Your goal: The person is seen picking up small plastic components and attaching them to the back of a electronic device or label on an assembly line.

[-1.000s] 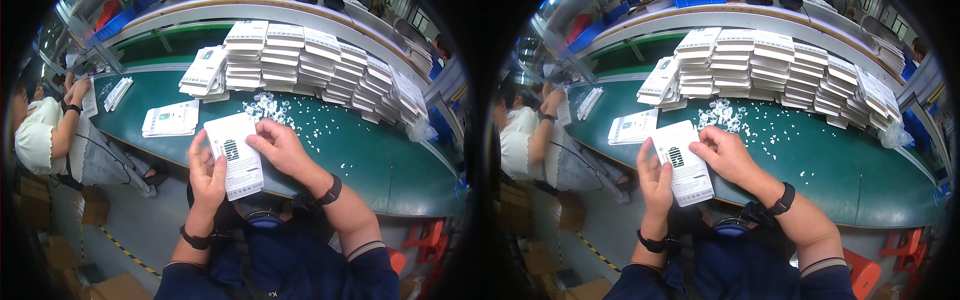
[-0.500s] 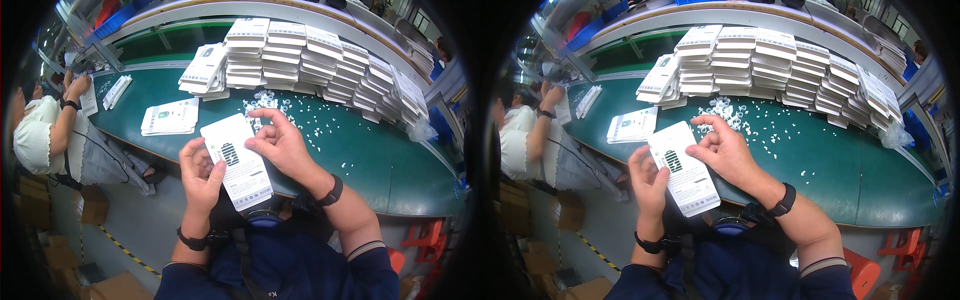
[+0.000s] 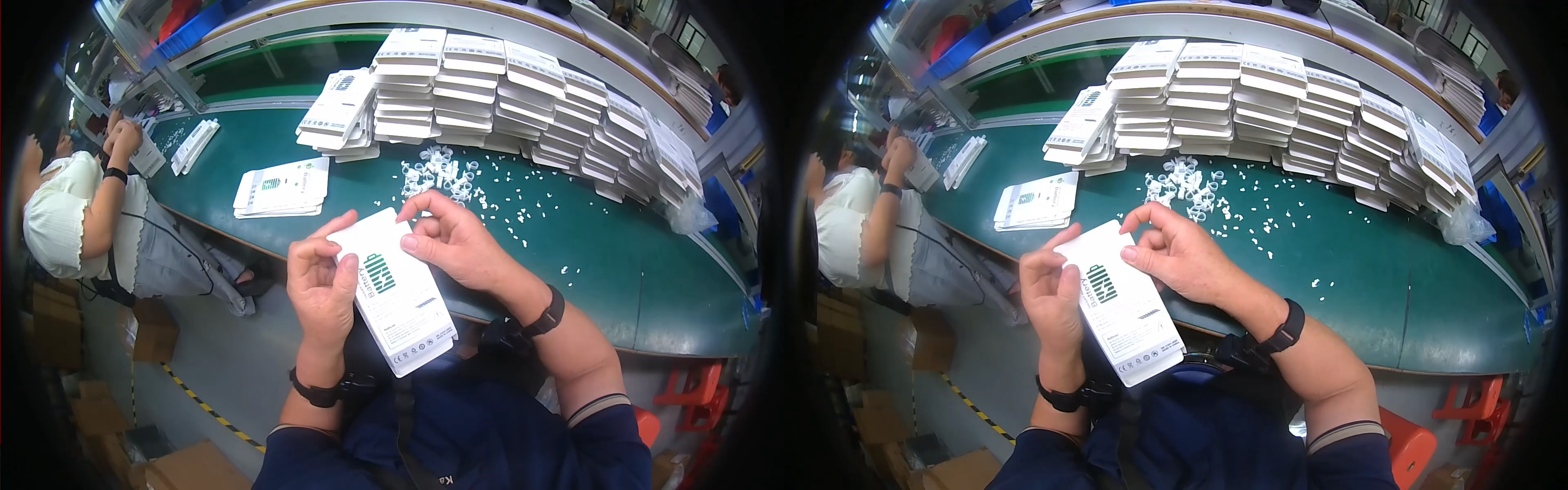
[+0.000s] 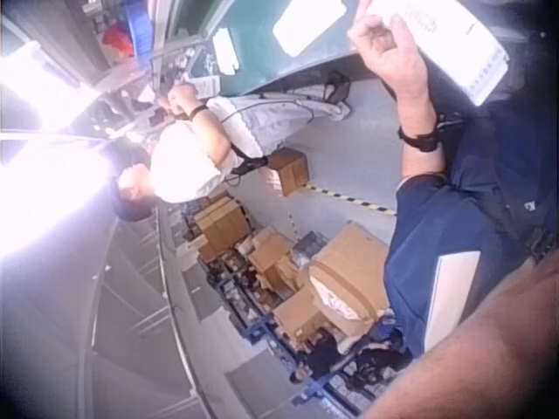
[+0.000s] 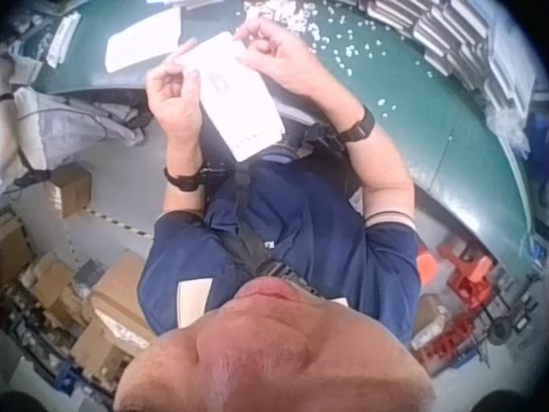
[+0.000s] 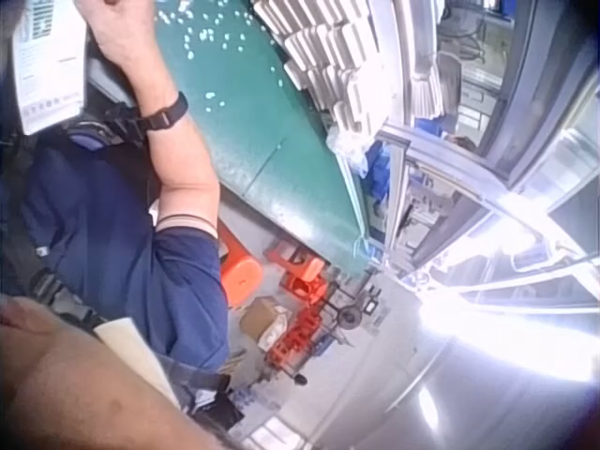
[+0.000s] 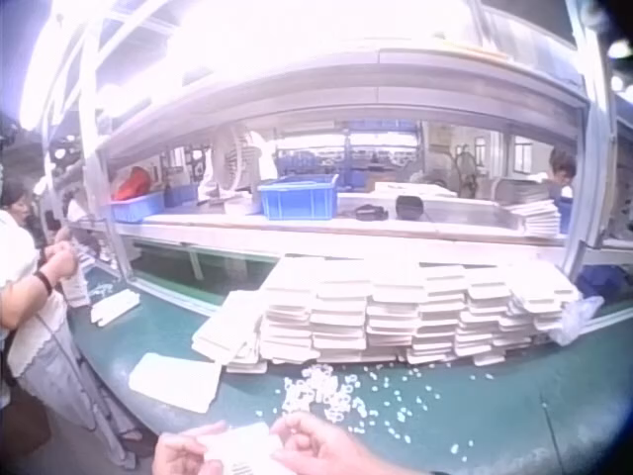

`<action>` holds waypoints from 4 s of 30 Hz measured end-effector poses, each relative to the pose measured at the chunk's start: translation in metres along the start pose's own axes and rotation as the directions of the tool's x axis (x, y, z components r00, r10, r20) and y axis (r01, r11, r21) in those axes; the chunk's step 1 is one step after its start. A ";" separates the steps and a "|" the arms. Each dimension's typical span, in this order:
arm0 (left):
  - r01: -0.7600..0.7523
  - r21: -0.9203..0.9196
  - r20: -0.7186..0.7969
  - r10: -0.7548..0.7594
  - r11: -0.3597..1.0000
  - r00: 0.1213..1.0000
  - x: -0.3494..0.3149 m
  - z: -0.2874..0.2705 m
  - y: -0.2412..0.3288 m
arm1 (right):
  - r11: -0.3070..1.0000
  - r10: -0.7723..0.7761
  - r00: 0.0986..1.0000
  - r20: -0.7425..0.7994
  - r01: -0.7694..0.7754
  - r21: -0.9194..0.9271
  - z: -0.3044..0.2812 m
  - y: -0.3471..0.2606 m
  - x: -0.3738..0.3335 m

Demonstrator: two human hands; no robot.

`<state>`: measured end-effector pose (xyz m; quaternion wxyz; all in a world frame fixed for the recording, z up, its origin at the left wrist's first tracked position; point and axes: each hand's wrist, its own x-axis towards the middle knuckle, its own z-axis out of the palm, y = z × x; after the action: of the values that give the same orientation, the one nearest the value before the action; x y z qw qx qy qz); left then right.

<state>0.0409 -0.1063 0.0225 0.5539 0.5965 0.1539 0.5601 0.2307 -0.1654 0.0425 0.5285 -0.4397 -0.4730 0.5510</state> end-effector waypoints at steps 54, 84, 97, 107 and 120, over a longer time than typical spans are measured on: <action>-0.445 0.714 0.429 0.165 0.541 0.888 0.009 -0.010 0.001 | 0.997 -0.079 0.997 -0.009 0.079 0.018 -0.019 -0.007 0.002; -0.250 0.948 0.227 0.130 0.196 0.965 0.191 -0.020 -0.013 | 0.614 -0.534 0.841 -0.081 0.320 -0.721 -0.020 -0.018 -0.003; -0.223 0.952 0.239 -0.054 0.208 0.970 0.077 -0.081 -0.040 | 0.482 -0.609 0.793 0.000 0.370 -0.794 -0.017 -0.002 0.004; -0.123 0.846 0.092 0.086 0.519 0.992 0.127 -0.043 -0.061 | 0.431 -0.536 0.839 0.091 0.365 -0.825 -0.017 0.006 0.004; -0.178 0.897 0.176 0.043 0.404 0.983 0.112 -0.072 -0.047 | 0.368 -0.553 0.826 0.109 0.359 -0.858 -0.022 0.006 0.004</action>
<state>0.0373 0.0354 0.0216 0.1122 0.8437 0.3579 0.3839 0.2513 -0.1603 0.0329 0.4189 -0.5426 -0.7274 0.0308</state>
